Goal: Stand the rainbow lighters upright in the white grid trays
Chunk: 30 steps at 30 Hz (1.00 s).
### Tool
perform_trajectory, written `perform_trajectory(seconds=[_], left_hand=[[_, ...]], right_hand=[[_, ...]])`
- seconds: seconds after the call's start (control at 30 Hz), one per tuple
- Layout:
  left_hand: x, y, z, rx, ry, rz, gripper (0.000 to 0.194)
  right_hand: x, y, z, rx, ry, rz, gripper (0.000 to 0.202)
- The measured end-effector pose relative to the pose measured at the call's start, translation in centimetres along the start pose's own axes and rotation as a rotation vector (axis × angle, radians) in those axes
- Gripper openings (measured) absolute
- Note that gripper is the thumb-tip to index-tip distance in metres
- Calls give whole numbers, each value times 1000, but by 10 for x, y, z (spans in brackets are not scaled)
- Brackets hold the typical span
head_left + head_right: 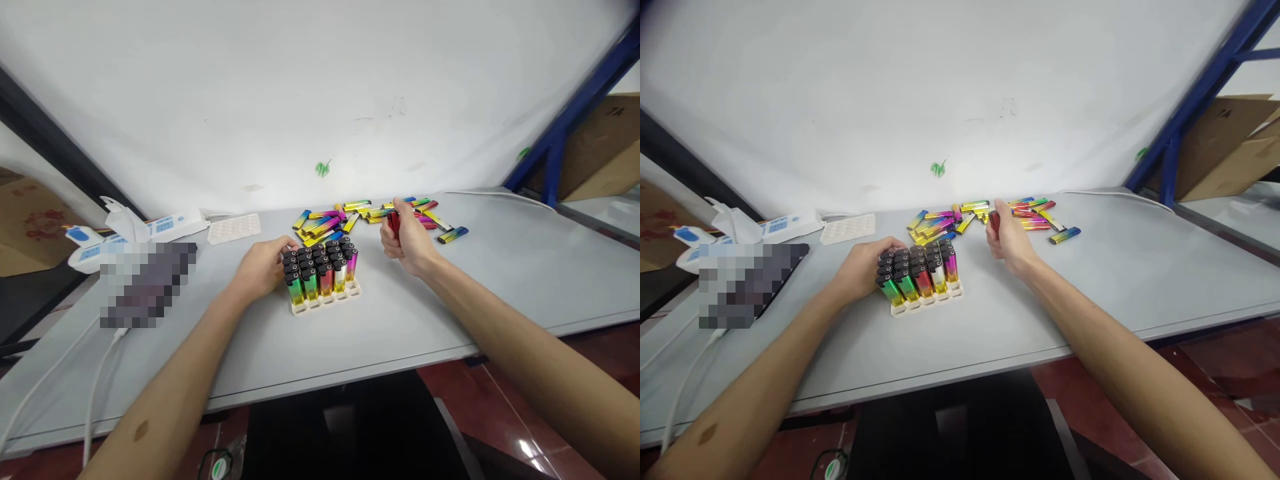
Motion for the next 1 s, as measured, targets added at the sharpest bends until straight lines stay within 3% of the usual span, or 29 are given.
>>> perform_trajectory(seconds=[0.4, 0.6, 0.73, 1.0], left_hand=[[1, -1, 0, -5, -7, 3, 35], [0, 0, -1, -3, -32, 2, 35], [0, 0, -1, -6, -26, 10, 34], [-2, 0, -1, -2, -22, 18, 34]], right_hand=[[-2, -2, 1, 20, -11, -85, 50], [-5, -3, 1, 52, -49, -93, 63], [1, -7, -1, 151, 37, -136, 59], [15, -13, -12, 470, 148, -341, 37]])
Point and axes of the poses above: each hand's wrist, its own z-axis towards the middle knuckle, its own y-axis out of the back of the hand, x = y × z, the point moved 6 cm from there along z, towards the middle knuckle, and after that the axes turned 14 degrees about x, right-handed, at the moved point
